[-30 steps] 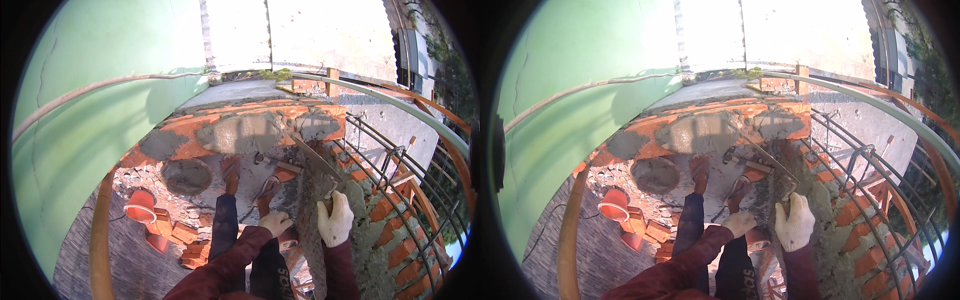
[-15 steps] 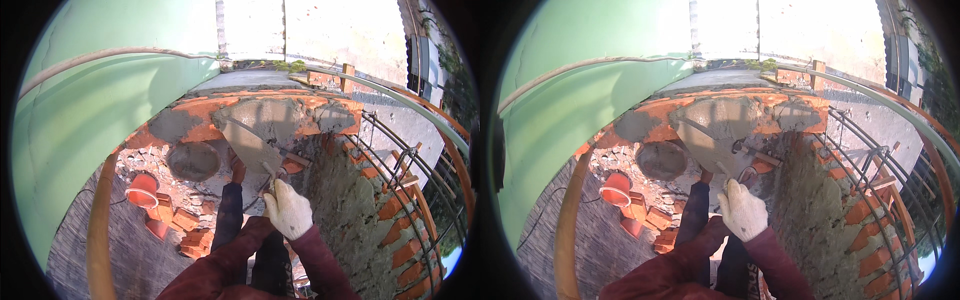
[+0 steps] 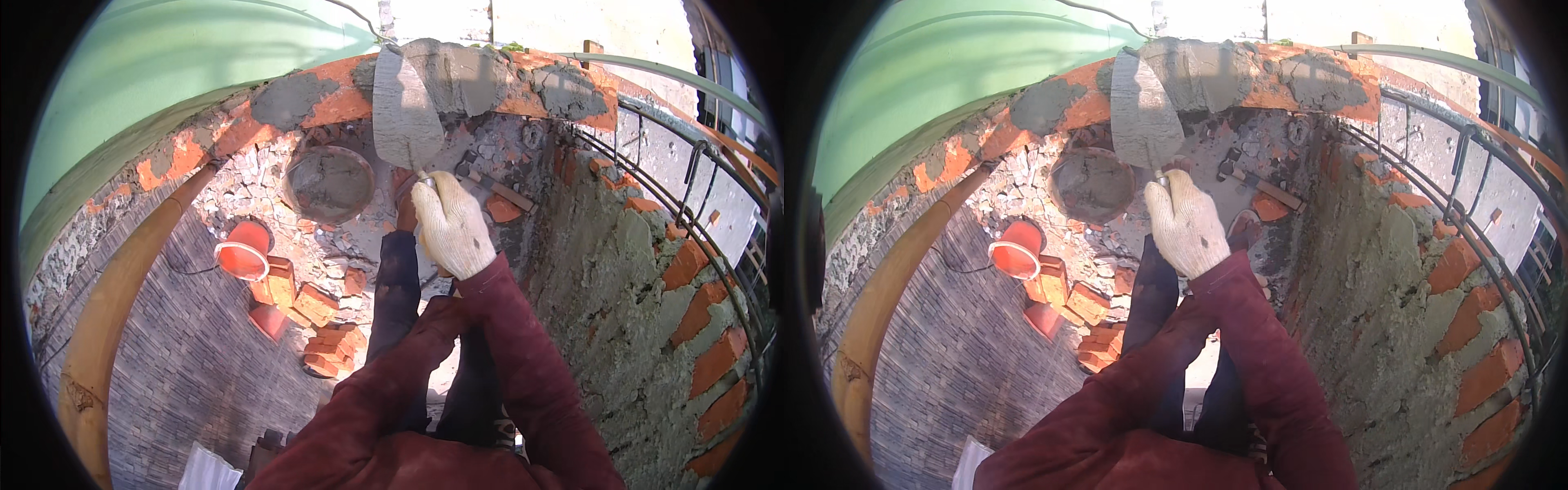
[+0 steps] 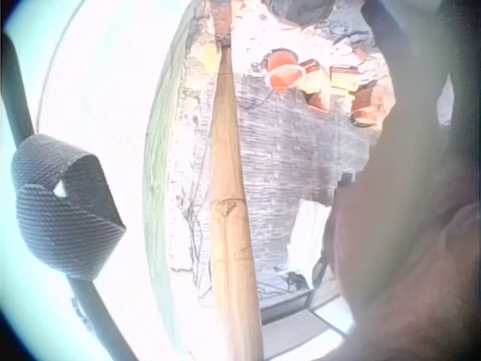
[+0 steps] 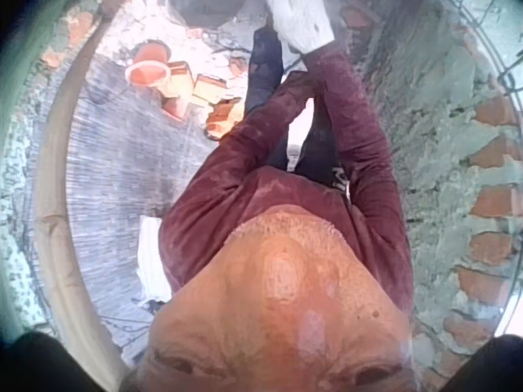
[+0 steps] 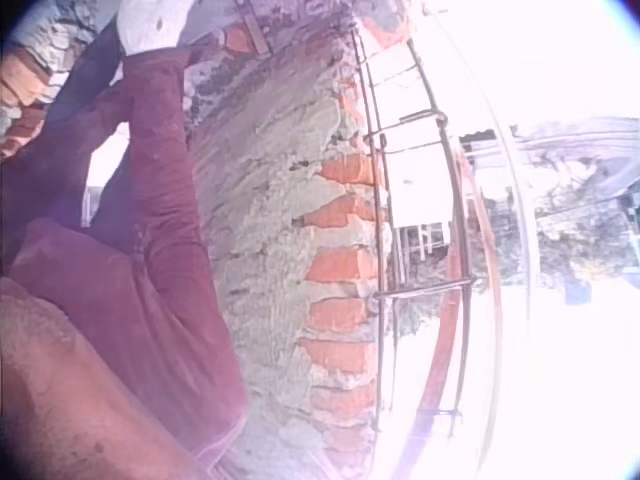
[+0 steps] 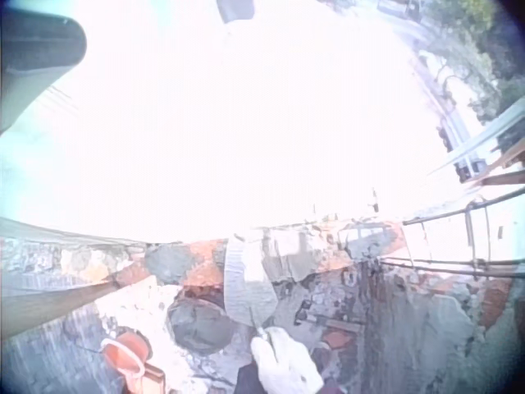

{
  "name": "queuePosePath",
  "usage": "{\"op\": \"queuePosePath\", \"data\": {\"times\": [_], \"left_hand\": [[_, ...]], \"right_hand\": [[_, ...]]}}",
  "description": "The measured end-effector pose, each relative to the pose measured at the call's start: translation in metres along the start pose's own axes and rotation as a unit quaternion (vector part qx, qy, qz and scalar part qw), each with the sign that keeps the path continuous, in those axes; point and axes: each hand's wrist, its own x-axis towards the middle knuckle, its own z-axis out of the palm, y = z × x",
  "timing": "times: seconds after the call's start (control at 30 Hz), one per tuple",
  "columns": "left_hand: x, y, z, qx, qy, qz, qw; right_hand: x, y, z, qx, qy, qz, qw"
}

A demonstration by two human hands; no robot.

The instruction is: The person scoops mortar from a bucket with a trowel, spreads it on a brick wall, and places bricks on top. They repeat this process, adjusting bricks and applying mortar between them to build up the wall.

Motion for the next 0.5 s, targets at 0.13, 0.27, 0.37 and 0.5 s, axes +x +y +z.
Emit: {"op": "queuePosePath", "data": {"times": [0.13, 0.27, 0.37, 0.5], "left_hand": [[-0.016, -0.038, 0.008, 0.255, -0.094, -0.016, 0.962], [-0.054, -0.022, 0.006, 0.434, 0.025, 0.062, 0.898], [-0.078, 0.004, -0.009, 0.300, 0.090, 0.021, 0.950], [-0.060, -0.077, -0.070, 0.279, 0.093, -0.009, 0.956]], "right_hand": [[0.004, 0.003, 0.058, -0.179, -0.008, -0.113, 0.977], [-0.021, -0.039, -0.007, -0.383, 0.095, -0.265, 0.880], [0.039, -0.061, -0.063, -0.533, 0.247, -0.423, 0.690], [0.107, -0.068, -0.088, -0.690, 0.219, -0.372, 0.581]]}}
